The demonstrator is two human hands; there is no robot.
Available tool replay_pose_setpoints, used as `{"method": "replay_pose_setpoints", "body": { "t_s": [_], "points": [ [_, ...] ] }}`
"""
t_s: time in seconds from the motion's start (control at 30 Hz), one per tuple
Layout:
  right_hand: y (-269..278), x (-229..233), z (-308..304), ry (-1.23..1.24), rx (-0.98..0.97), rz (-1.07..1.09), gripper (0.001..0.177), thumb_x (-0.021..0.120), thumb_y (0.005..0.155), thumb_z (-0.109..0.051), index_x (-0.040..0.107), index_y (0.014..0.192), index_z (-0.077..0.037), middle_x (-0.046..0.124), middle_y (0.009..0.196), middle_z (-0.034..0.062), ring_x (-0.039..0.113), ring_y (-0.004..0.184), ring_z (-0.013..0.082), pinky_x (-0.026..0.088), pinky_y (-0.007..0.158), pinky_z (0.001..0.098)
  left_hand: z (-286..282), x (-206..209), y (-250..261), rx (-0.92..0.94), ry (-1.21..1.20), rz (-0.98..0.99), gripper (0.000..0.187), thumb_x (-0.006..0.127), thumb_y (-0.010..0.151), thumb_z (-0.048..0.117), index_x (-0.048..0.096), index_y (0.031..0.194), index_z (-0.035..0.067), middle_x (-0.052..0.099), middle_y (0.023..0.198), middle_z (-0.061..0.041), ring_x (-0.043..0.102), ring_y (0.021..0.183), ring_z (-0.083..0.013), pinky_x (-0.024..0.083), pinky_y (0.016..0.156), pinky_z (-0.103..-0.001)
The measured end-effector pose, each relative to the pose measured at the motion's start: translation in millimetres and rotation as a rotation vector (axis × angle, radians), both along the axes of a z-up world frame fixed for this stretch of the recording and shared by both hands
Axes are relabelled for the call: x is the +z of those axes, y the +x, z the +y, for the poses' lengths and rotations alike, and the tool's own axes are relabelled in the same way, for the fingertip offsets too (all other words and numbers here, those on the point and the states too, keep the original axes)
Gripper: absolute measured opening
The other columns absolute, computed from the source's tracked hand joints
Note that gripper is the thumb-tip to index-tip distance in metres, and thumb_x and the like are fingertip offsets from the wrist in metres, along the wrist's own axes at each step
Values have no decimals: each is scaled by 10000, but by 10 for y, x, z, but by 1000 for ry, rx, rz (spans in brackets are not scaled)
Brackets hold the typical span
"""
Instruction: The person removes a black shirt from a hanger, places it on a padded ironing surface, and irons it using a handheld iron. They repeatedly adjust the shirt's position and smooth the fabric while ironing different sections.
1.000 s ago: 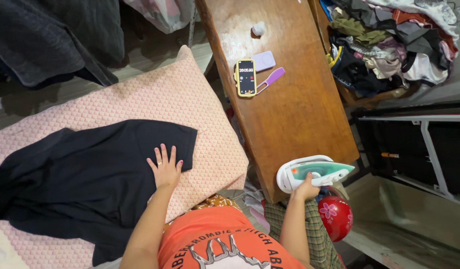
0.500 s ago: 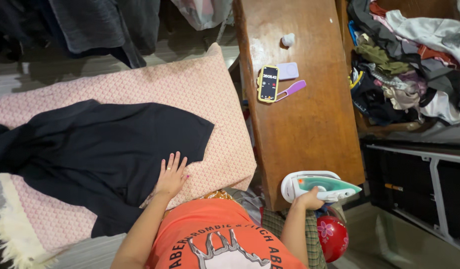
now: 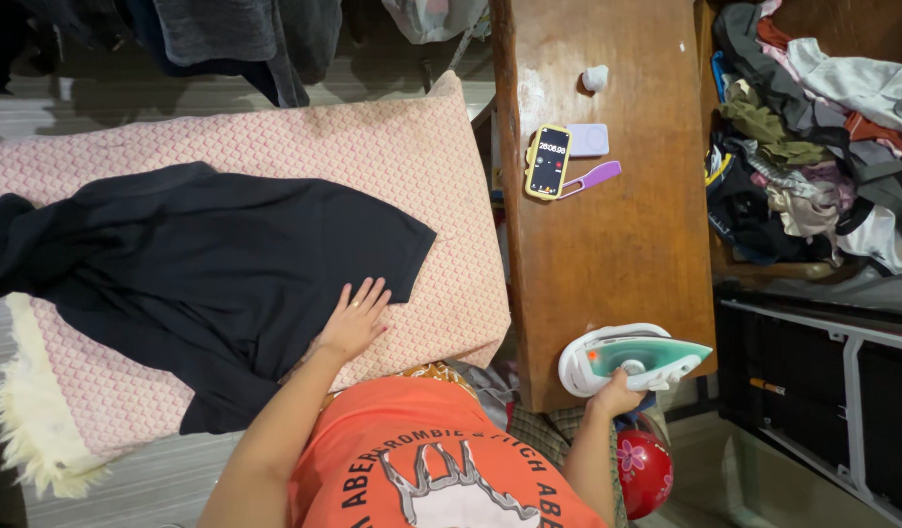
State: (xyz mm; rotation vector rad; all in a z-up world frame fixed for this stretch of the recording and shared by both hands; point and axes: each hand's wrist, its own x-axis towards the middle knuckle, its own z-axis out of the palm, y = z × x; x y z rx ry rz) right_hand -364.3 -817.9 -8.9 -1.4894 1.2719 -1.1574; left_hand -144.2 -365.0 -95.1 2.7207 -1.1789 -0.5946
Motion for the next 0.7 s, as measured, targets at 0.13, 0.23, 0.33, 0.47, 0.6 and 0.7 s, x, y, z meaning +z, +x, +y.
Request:
{"method": "replay_pose_setpoints", "body": {
  "t_s": [0.13, 0.23, 0.33, 0.47, 0.6, 0.7],
  "points": [
    [31, 5, 117, -331, -402, 878, 746, 939, 832, -170, 454, 1339, 82, 475, 1274, 288, 485, 1170, 452, 419, 962, 556, -125, -13, 95, -36, -20, -119, 576, 543, 956, 324, 452, 1476, 94, 412, 1543, -123, 403, 1407, -295, 345, 1128, -496],
    [275, -65, 362, -674, -361, 816, 778, 904, 825, -131, 398, 1386, 57, 434, 1336, 226, 480, 1216, 405, 432, 1015, 551, -168, 24, 111, -90, -80, -174, 578, 578, 906, 169, 503, 1476, 116, 549, 1352, -113, 540, 1205, -273, 463, 950, -433],
    [940, -333, 732, -365, 245, 285, 356, 611, 891, -3, 575, 1239, 61, 617, 1239, 245, 629, 1177, 379, 512, 1062, 464, -262, 15, 101, -196, -160, -205, 524, 584, 865, 140, 561, 1388, 157, 577, 1216, -122, 581, 1070, -285, 517, 775, -401],
    [1772, -600, 1285, -436, 998, 347, 467, 667, 742, 65, 675, 1201, -26, 617, 1243, 181, 587, 1171, 353, 483, 1007, 437, -480, -121, 118, -213, -118, -328, 324, 587, 891, 191, 631, 1199, 99, 596, 1156, -135, 634, 1014, -284, 568, 696, -355],
    [2402, -734, 1692, -342, 1286, 384, 499, 646, 826, 88, 642, 1303, -58, 605, 1286, 164, 592, 1180, 338, 502, 997, 387, -580, -292, 70, -224, -80, -452, 219, 591, 872, 189, 649, 1057, 86, 621, 1097, -173, 683, 902, -274, 593, 655, -308],
    [2669, -753, 1819, -362, 1324, 488, 512, 717, 789, 41, 683, 1280, -102, 643, 1175, 127, 608, 1065, 324, 513, 934, 395, -649, -368, 94, -186, -179, -426, 213, 583, 879, 180, 654, 1034, 53, 650, 992, -172, 704, 848, -267, 608, 707, -318]
  ]
}}
